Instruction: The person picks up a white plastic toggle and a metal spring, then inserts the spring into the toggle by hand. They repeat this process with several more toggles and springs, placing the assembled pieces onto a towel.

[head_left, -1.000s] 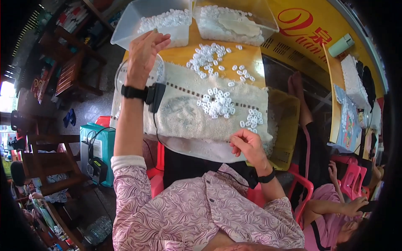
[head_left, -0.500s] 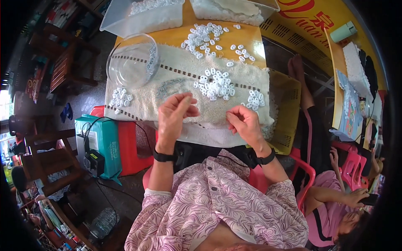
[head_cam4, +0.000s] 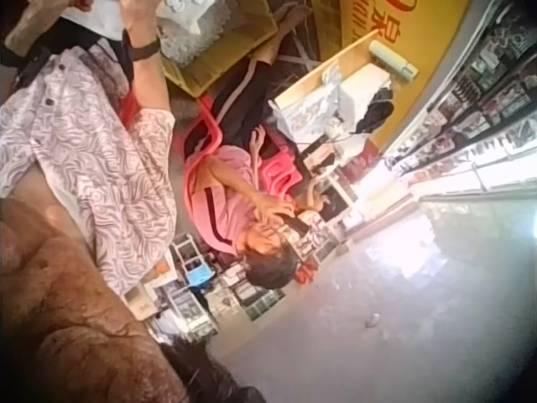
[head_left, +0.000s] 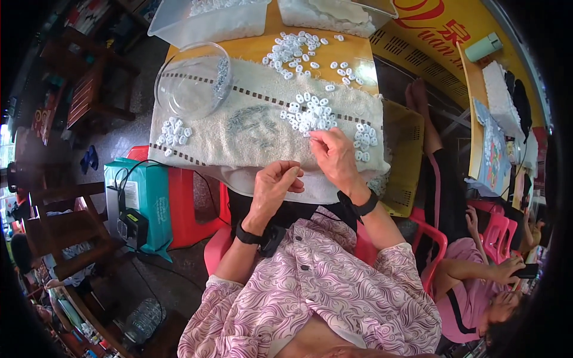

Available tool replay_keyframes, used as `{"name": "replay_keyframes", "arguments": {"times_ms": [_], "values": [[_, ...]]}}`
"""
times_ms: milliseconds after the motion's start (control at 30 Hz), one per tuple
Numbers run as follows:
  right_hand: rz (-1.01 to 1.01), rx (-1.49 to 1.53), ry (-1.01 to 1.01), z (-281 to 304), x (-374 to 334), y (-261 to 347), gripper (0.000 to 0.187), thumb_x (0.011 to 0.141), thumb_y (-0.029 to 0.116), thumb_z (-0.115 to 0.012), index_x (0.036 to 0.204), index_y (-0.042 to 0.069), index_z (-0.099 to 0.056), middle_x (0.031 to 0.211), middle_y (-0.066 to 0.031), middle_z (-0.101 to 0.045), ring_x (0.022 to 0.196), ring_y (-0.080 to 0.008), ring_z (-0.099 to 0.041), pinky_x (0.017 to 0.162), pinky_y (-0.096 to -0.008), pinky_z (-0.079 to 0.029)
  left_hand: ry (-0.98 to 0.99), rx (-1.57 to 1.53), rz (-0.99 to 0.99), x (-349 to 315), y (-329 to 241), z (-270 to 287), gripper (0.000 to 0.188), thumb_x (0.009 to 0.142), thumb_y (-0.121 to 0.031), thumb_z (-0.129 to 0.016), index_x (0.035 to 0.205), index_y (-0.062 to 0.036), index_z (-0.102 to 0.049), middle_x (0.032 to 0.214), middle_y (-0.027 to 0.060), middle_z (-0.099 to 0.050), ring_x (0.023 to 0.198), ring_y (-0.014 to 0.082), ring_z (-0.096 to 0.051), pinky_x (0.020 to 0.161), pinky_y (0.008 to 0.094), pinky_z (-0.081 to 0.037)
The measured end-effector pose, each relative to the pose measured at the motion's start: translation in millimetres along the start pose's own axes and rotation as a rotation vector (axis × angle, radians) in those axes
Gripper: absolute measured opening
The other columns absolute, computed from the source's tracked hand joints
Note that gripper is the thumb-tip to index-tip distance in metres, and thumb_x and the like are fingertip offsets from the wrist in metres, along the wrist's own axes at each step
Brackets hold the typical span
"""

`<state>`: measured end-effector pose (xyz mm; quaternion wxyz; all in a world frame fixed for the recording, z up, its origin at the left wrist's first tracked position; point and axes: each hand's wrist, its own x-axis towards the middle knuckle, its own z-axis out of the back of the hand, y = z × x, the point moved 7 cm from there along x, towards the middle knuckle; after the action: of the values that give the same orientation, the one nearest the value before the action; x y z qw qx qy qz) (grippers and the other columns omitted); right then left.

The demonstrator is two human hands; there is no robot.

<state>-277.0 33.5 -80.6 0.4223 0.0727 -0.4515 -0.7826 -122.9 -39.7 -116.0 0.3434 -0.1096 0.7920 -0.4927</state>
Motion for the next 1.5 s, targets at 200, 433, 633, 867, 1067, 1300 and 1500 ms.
{"name": "replay_keyframes", "arguments": {"times_ms": [200, 433, 633, 867, 1067, 1300, 1500], "values": [[-0.027, -0.091, 0.022, -11.4, 1.4, 0.9, 0.018, 0.079, 0.009, -0.072, 0.095, 0.004, -0.064, 0.082, -0.0110, -0.061, 0.067, -0.0234, -0.063, 0.059, -0.0333, -0.050, 0.006, 0.005, 0.003, -2.6, 6.0, 3.4, 0.023, 0.093, -0.010, -0.058, 0.109, 0.0063, -0.060, 0.090, 0.0098, -0.066, 0.071, 0.0126, -0.064, 0.065, 0.0270, -0.058], [-0.065, -0.043, -0.001, -13.5, 5.0, -5.9, 0.015, 0.078, 0.010, -0.071, 0.088, 0.005, -0.061, 0.081, -0.0112, -0.060, 0.066, -0.0256, -0.063, 0.059, -0.0360, -0.050, 0.010, 0.004, 0.028, -6.0, 16.2, 10.1, 0.025, 0.093, -0.011, -0.059, 0.109, 0.0067, -0.060, 0.091, 0.0110, -0.066, 0.071, 0.0126, -0.064, 0.064, 0.0268, -0.058], [0.005, -0.178, -0.043, -11.8, 4.0, -0.6, 0.015, 0.079, 0.010, -0.071, 0.087, 0.003, -0.060, 0.079, -0.0113, -0.059, 0.065, -0.0248, -0.063, 0.058, -0.0354, -0.050, 0.032, 0.005, 0.042, -8.0, 23.6, 10.4, 0.025, 0.093, -0.014, -0.059, 0.109, 0.0054, -0.061, 0.090, 0.0102, -0.066, 0.070, 0.0117, -0.063, 0.065, 0.0267, -0.057], [-0.008, -0.233, -0.032, -13.6, 5.2, -0.5, 0.020, 0.078, 0.016, -0.073, 0.086, 0.006, -0.057, 0.083, -0.0131, -0.057, 0.068, -0.0335, -0.062, 0.058, -0.0422, -0.050, 0.052, 0.022, 0.055, -14.1, 25.3, 7.0, 0.026, 0.093, -0.016, -0.060, 0.108, 0.0048, -0.061, 0.089, 0.0092, -0.066, 0.070, 0.0113, -0.063, 0.066, 0.0260, -0.057], [0.029, -0.238, -0.083, -11.5, 7.1, 6.3, 0.018, 0.078, 0.013, -0.073, 0.082, 0.005, -0.057, 0.077, -0.0104, -0.059, 0.064, -0.0277, -0.062, 0.057, -0.0382, -0.049, 0.037, 0.022, 0.062, -15.8, 24.1, 7.9, 0.026, 0.094, -0.017, -0.060, 0.109, 0.0037, -0.061, 0.089, 0.0076, -0.066, 0.070, 0.0108, -0.063, 0.066, 0.0244, -0.055], [-0.010, -0.167, -0.059, -11.0, 11.5, -4.8, 0.018, 0.078, 0.011, -0.072, 0.081, 0.004, -0.057, 0.074, -0.0100, -0.059, 0.062, -0.0257, -0.061, 0.058, -0.0367, -0.048, 0.052, 0.027, 0.105, -9.3, 25.6, -0.2, 0.025, 0.094, -0.017, -0.059, 0.109, 0.0036, -0.061, 0.090, 0.0071, -0.067, 0.070, 0.0113, -0.064, 0.065, 0.0245, -0.055], [-0.001, -0.073, -0.064, -2.4, 8.8, -12.0, 0.012, 0.077, 0.003, -0.067, 0.080, 0.003, -0.056, 0.074, -0.0137, -0.059, 0.063, -0.0322, -0.060, 0.055, -0.0400, -0.048, 0.032, 0.035, 0.127, 1.5, 21.9, -7.3, 0.025, 0.094, -0.016, -0.059, 0.108, 0.0049, -0.061, 0.090, 0.0090, -0.067, 0.071, 0.0118, -0.064, 0.065, 0.0254, -0.056]]}}
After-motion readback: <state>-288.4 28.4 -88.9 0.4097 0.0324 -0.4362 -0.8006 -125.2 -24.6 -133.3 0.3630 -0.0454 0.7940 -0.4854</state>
